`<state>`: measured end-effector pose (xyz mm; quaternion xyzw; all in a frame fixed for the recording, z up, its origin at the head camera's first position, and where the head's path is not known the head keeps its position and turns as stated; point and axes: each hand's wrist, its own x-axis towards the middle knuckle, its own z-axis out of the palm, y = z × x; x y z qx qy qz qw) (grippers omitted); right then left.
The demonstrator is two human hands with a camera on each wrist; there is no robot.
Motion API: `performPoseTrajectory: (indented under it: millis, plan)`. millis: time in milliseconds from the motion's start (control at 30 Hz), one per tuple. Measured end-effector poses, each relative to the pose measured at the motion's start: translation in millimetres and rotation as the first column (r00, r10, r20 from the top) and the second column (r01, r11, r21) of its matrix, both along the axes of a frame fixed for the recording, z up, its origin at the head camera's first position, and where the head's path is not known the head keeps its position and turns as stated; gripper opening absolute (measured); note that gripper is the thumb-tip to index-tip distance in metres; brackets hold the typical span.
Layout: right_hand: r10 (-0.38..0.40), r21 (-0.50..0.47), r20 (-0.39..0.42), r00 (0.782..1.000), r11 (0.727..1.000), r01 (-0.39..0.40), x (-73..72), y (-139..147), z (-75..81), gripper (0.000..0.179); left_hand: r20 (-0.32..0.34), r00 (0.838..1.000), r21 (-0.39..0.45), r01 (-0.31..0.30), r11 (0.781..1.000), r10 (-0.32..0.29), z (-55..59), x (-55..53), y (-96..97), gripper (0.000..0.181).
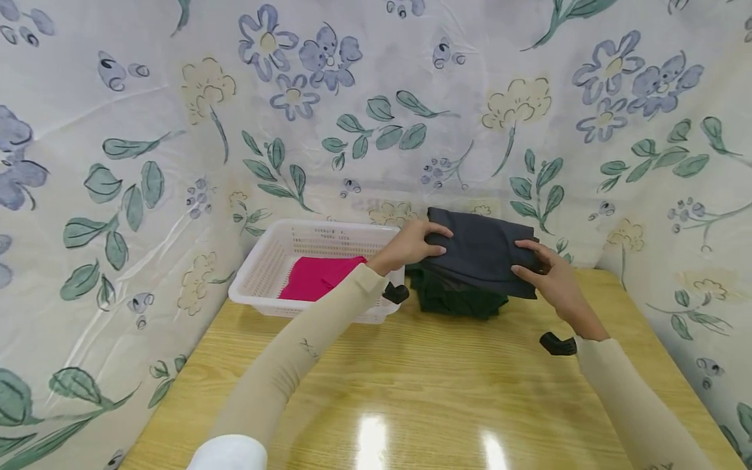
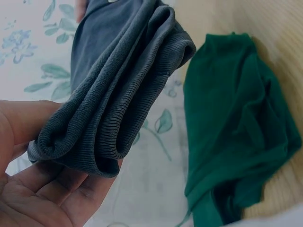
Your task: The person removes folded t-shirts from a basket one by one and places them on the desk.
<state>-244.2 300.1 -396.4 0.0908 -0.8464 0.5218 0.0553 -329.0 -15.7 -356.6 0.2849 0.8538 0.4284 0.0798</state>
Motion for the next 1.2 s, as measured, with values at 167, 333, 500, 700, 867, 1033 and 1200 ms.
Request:
performPoseTrajectory:
  millis: [167,333,500,700,867,1033,1200]
  plan:
    - [-0.009,-0.009,-0.001,1.000,1.000,0.009,2.5,13,-4.6,0.060,0.005,1.000,-0.010,0.014,1.000,-0.014,-3.4,1.2,15.4,0.037]
    - [-0.016,-0.004,-0.003,1.000,1.000,0.016,3.0,28,-11.2,0.060,-0.021,0.999,-0.011,0.028,1.000,-0.029,-7.5,2.4,32.0,0.037]
    - [-0.043,0.016,-0.009,0.999,0.999,0.044,5.0,46,-17.1,0.060,-0.039,0.998,0.014,0.051,0.999,-0.050,-16.3,4.2,51.0,0.037]
    - [-0.079,0.074,-0.025,0.997,0.994,0.081,3.5,64,-28.3,0.060,-0.043,0.998,0.031,0.053,0.998,-0.052,-29.2,7.6,71.9,0.037]
    - [-0.117,0.104,-0.040,0.992,0.987,0.121,6.9,76,-33.6,0.059,-0.038,0.999,0.039,0.036,0.999,-0.034,-35.8,11.4,88.7,0.037]
    - [-0.139,0.100,-0.061,0.988,0.984,0.144,10.8,87,-38.6,0.057,-0.031,0.999,0.041,0.026,0.999,-0.025,-41.1,15.7,105.9,0.036]
    - [-0.153,0.069,-0.038,0.987,0.985,0.155,15.3,97,-45.9,0.058,-0.019,1.000,0.029,0.014,0.999,-0.013,-46.9,19.4,124.1,0.036]
